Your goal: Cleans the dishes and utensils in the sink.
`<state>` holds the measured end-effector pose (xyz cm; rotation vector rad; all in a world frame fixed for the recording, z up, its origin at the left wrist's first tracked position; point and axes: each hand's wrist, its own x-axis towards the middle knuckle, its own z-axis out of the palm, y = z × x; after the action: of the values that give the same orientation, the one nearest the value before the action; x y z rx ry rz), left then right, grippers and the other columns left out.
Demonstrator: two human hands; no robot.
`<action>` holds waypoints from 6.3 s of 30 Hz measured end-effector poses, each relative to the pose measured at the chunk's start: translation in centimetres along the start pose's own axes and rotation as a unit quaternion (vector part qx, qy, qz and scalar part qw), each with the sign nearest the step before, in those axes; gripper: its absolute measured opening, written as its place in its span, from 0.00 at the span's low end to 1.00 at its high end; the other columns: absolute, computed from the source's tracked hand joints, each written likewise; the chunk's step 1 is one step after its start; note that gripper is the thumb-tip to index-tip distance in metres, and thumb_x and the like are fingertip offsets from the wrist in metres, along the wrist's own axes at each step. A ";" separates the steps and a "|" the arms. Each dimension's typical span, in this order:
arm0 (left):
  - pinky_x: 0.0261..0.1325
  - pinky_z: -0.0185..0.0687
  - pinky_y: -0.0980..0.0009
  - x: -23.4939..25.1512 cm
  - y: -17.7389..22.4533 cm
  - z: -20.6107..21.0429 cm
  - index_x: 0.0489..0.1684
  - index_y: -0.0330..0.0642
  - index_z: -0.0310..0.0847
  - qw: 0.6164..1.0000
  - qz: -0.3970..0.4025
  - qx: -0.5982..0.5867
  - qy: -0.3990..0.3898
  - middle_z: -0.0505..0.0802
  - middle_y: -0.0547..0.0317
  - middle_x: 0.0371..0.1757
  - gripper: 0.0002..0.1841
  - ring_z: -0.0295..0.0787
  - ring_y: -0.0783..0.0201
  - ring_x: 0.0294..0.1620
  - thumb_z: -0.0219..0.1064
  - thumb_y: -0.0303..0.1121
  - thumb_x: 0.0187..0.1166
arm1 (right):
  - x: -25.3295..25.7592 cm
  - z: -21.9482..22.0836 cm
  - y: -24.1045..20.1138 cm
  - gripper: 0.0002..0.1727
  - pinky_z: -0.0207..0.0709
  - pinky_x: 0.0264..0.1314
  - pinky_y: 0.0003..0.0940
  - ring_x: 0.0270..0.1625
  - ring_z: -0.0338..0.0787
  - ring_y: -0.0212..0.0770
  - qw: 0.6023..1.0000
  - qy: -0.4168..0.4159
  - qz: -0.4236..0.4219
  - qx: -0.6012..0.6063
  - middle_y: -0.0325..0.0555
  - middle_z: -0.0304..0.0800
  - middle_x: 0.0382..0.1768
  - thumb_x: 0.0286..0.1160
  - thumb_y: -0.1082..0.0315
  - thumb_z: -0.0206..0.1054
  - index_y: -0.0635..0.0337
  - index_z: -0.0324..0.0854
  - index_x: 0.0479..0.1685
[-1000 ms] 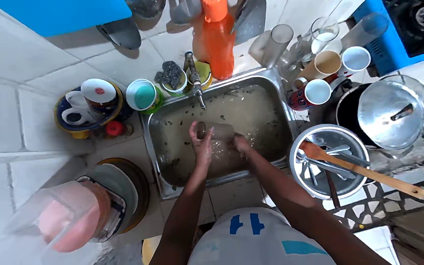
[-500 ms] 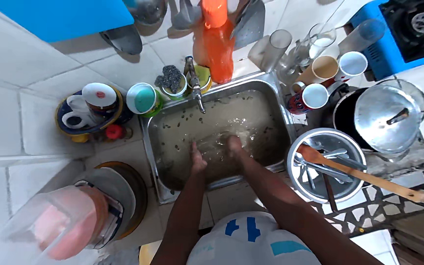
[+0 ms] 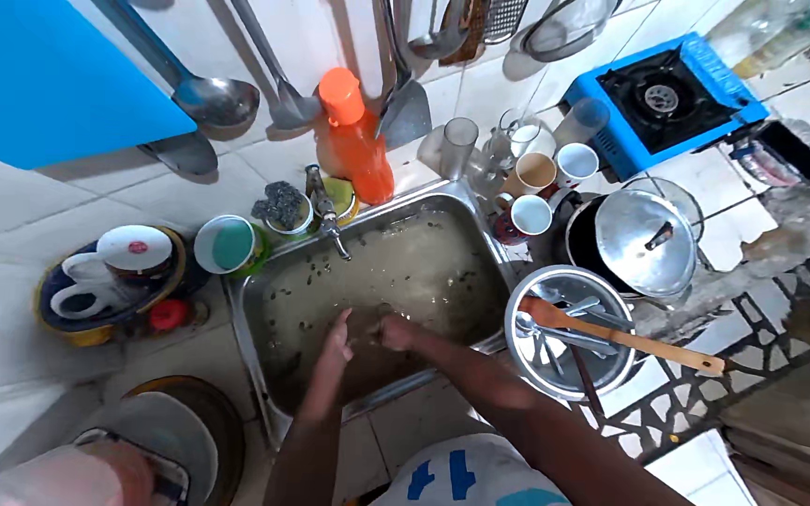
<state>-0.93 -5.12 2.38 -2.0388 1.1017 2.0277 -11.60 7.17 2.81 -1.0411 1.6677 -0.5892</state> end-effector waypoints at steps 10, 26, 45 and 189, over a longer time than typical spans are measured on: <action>0.71 0.76 0.47 0.6 -2.3 -1.9 0.77 0.35 0.76 0.956 0.200 0.207 0.056 0.85 0.38 0.70 0.24 0.83 0.47 0.68 0.51 0.44 0.95 | -1.7 -0.3 0.6 0.29 0.71 0.15 0.28 0.12 0.69 0.34 0.710 0.184 0.304 0.608 0.37 0.65 0.16 0.89 0.36 0.49 0.56 0.71 0.49; 0.90 0.55 0.43 -0.8 -4.3 -2.2 0.83 0.41 0.73 0.864 0.254 0.432 0.041 0.67 0.32 0.88 0.31 0.55 0.36 0.91 0.68 0.47 0.83 | -12.2 -19.1 -6.7 0.16 0.82 0.62 0.65 0.62 0.89 0.66 0.933 0.277 0.078 -0.215 0.65 0.90 0.56 0.87 0.66 0.58 0.59 0.84 0.65; 0.87 0.61 0.48 -2.6 -7.8 -2.9 0.78 0.35 0.76 0.860 0.286 0.423 -0.011 0.79 0.35 0.79 0.28 0.70 0.41 0.84 0.66 0.45 0.85 | -8.5 -26.9 -0.1 0.16 0.81 0.57 0.69 0.69 0.84 0.71 0.859 0.324 0.150 -0.366 0.69 0.87 0.60 0.87 0.72 0.53 0.70 0.81 0.62; 0.74 0.81 0.53 -6.3 -7.6 7.1 0.71 0.36 0.80 0.782 0.482 0.359 -0.166 0.87 0.42 0.69 0.20 0.86 0.52 0.69 0.64 0.38 0.87 | -8.2 -9.4 -1.8 0.19 0.80 0.27 0.26 0.19 0.80 0.30 0.788 0.375 0.131 0.470 0.36 0.78 0.19 0.95 0.55 0.51 0.62 0.76 0.59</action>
<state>-2.28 6.95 3.83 -0.7031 2.6011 1.6009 -19.03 12.32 11.63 0.2178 1.7428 -1.5680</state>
